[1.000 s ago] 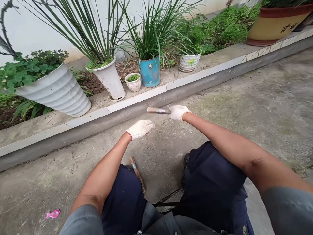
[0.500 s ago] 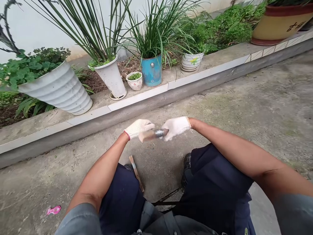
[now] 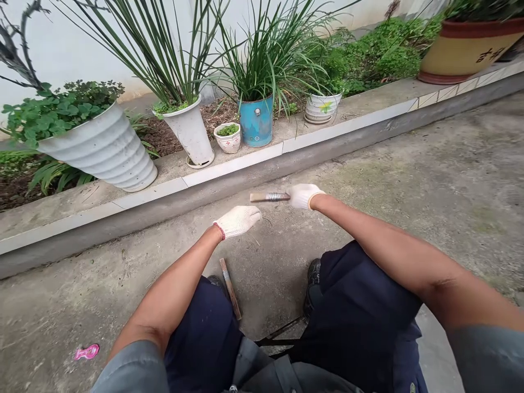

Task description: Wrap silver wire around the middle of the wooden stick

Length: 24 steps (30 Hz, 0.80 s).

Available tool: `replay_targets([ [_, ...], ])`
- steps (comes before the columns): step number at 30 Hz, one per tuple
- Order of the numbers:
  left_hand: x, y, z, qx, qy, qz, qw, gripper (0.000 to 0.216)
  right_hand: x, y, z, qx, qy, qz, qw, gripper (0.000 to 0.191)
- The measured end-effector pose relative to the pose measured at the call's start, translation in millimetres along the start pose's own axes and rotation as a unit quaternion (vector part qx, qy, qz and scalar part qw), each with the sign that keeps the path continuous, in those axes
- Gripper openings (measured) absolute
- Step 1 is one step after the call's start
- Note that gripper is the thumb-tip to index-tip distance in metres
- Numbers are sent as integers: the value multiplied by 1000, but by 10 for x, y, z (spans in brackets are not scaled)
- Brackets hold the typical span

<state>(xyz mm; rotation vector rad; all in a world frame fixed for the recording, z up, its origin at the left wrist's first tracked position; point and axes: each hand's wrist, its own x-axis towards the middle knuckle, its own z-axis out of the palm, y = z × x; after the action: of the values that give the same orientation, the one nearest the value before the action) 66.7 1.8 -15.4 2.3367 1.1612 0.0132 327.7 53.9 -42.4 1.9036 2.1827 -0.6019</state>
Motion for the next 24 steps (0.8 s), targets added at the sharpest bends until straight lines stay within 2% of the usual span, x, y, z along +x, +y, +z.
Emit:
replay_targets([
  [2,0,-22,-18,21,16,14,1000,38,-51,-55,57,-78,-58,-24,995,20],
  [5,-3,-58,-61,34,36,20,999,40,-182,-199,150,-120,-126,-119,977,17],
  [9,-18,-94,-77,15,37,-6,999,39,-383,-339,199,-58,-205,-263,941,13],
  [12,-34,-123,-39,-14,32,-11,999,38,-521,-370,116,54,-231,-305,922,19],
  [14,-47,-135,-10,-36,25,-12,999,40,-578,-379,23,148,-204,-275,928,21],
  [17,-67,-116,14,-40,25,-24,999,47,-560,-390,-88,285,-90,-190,935,21],
  [20,-73,-61,38,-6,40,-16,999,48,-424,-360,-110,398,9,-120,910,18],
  [22,-67,-26,74,17,30,2,999,43,-307,-291,-95,427,38,-82,900,17],
  [24,-61,-4,119,37,13,17,999,40,-202,-195,-75,369,51,-47,927,18],
])
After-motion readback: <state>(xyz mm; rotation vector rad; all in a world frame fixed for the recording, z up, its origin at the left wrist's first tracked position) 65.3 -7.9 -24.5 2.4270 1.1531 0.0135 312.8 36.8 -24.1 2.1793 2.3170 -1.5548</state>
